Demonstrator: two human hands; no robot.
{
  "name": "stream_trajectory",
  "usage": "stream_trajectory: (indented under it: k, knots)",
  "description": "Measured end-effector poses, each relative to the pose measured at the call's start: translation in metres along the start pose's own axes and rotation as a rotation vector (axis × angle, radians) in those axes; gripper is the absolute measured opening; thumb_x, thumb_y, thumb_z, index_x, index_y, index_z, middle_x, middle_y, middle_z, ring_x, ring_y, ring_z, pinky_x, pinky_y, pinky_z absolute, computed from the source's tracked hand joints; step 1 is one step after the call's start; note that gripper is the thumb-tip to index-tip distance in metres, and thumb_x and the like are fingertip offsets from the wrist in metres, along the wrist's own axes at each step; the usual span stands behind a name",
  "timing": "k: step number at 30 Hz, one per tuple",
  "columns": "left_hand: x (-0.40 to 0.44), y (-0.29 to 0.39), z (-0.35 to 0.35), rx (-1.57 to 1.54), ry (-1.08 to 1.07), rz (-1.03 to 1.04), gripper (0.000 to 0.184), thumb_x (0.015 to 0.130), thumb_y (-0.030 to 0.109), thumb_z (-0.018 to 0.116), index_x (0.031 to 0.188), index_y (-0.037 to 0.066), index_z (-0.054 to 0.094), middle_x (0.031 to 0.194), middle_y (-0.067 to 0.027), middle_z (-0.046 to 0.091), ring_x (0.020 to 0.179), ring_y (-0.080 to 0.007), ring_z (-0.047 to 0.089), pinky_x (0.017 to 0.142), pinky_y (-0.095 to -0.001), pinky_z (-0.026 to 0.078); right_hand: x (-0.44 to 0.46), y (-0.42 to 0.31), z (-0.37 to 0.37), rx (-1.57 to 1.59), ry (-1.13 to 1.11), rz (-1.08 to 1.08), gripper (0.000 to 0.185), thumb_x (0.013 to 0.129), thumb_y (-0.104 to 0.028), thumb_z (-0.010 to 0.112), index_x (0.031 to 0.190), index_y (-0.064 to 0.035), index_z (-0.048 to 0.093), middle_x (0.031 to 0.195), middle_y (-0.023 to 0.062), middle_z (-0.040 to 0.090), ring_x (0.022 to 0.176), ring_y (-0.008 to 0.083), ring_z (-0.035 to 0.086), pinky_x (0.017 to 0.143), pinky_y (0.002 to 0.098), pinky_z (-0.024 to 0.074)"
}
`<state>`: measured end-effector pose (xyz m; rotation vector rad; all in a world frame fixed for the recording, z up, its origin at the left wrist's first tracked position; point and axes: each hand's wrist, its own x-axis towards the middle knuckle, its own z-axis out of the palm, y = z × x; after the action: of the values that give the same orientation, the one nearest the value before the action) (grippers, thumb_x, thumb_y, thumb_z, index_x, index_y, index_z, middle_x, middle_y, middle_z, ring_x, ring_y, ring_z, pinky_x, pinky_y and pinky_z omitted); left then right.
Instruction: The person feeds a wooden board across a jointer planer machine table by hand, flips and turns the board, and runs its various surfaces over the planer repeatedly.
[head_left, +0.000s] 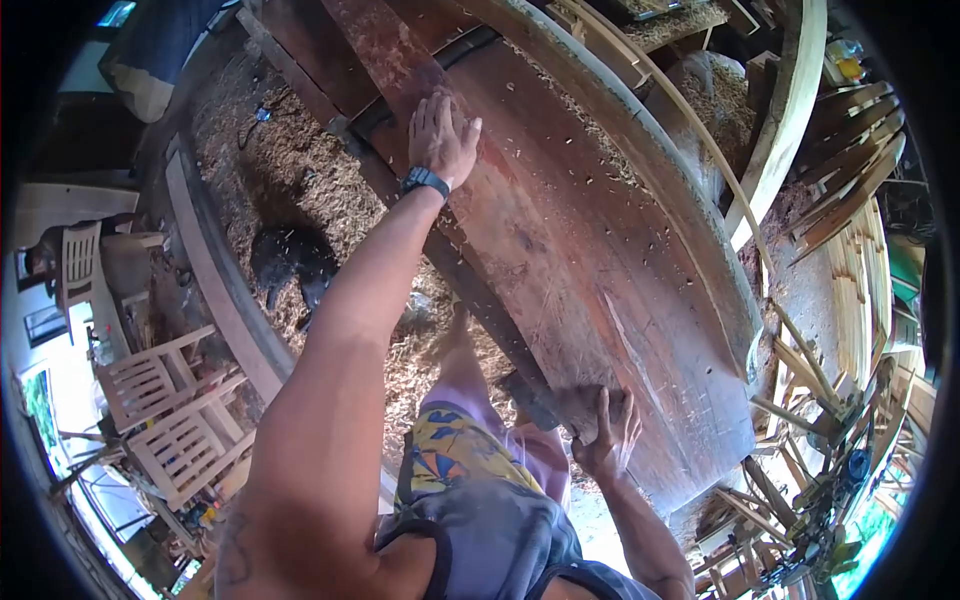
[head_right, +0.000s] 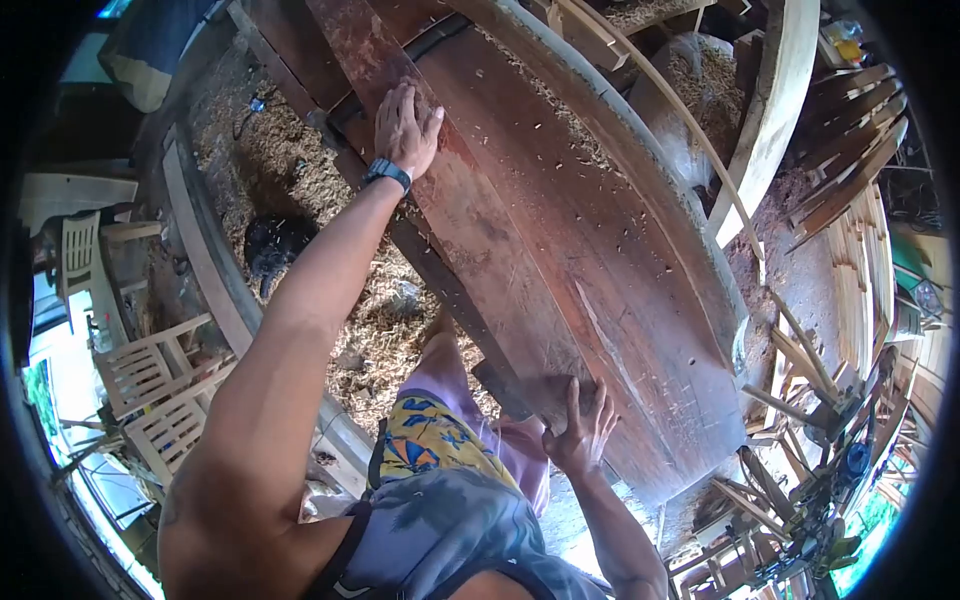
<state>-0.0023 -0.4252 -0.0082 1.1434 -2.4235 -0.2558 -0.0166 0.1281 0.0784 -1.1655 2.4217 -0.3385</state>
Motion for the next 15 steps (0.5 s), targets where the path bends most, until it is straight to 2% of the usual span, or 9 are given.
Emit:
stream_trajectory:
  k: [3, 6, 7, 10, 11, 14, 15]
  knots:
    - [0.038, -0.027, 0.008, 0.013, 0.072, 0.04, 0.074, 0.097, 0.048, 0.064, 0.146, -0.004, 0.047, 0.151, -0.028, 0.049, 0.143, -0.0455, 0.042, 0.121, -0.0517, 0.033, 0.034, -0.023, 0.003, 0.037, 0.032, -0.013, 0.1, 0.057, -0.018, 0.082, 0.152, -0.0171, 0.051, 0.156, 0.0353, 0.032, 0.137, 0.0538, 0.039, 0.107, 0.0657, 0.0344]
    - [0.075, -0.059, 0.017, -0.013, 0.092, 0.045, 0.074, 0.097, 0.049, 0.064, 0.145, -0.004, 0.048, 0.15, -0.0284, 0.05, 0.142, -0.0459, 0.044, 0.12, -0.0519, 0.034, 0.07, -0.044, 0.007, 0.032, 0.067, -0.036, 0.1, 0.055, -0.021, 0.081, 0.151, -0.018, 0.052, 0.154, 0.0353, 0.034, 0.137, 0.0536, 0.039, 0.108, 0.0661, 0.034]
    - [0.086, -0.067, 0.018, 0.002, 0.098, 0.043, 0.073, 0.097, 0.05, 0.064, 0.145, -0.003, 0.048, 0.149, -0.0281, 0.051, 0.141, -0.0453, 0.045, 0.12, -0.0513, 0.035, 0.082, -0.051, 0.007, 0.04, 0.055, -0.036, 0.098, 0.056, -0.027, 0.079, 0.15, -0.018, 0.053, 0.151, 0.0352, 0.035, 0.136, 0.0539, 0.039, 0.108, 0.0662, 0.0334]
    - [0.119, -0.092, 0.024, 0.007, 0.106, 0.059, 0.073, 0.096, 0.05, 0.064, 0.145, -0.003, 0.049, 0.147, -0.0276, 0.053, 0.14, -0.0445, 0.046, 0.12, -0.0507, 0.035, 0.118, -0.063, 0.019, 0.037, 0.123, -0.114, 0.095, 0.058, -0.033, 0.077, 0.149, -0.0174, 0.054, 0.15, 0.0355, 0.036, 0.135, 0.0546, 0.039, 0.108, 0.0658, 0.0326]
    - [0.129, -0.1, 0.027, 0.022, 0.15, 0.095, 0.072, 0.096, 0.051, 0.064, 0.143, -0.003, 0.051, 0.145, -0.0273, 0.055, 0.137, -0.0436, 0.049, 0.118, -0.051, 0.037, 0.128, -0.06, 0.028, -0.023, 0.101, -0.146, 0.092, 0.068, -0.049, 0.07, 0.152, -0.0161, 0.053, 0.154, 0.0403, 0.03, 0.135, 0.0575, 0.038, 0.11, 0.0663, 0.0308]
    - [0.161, -0.122, 0.028, -0.038, 0.085, 0.042, 0.074, 0.094, 0.051, 0.064, 0.144, -0.001, 0.05, 0.149, -0.0257, 0.053, 0.141, -0.0415, 0.045, 0.121, -0.0505, 0.032, 0.169, -0.092, 0.026, -0.072, 0.126, -0.15, 0.087, 0.071, -0.05, 0.07, 0.15, -0.016, 0.055, 0.155, 0.04, 0.03, 0.136, 0.0566, 0.038, 0.111, 0.066, 0.03]
    - [0.17, -0.125, 0.024, 0.02, 0.132, 0.07, 0.067, 0.097, 0.046, 0.065, 0.141, -0.003, 0.053, 0.144, -0.026, 0.056, 0.135, -0.0398, 0.052, 0.116, -0.048, 0.039, 0.182, -0.101, 0.022, -0.049, 0.146, -0.188, 0.081, 0.077, -0.051, 0.069, 0.148, -0.0158, 0.057, 0.158, 0.0396, 0.028, 0.137, 0.056, 0.037, 0.111, 0.066, 0.0292]
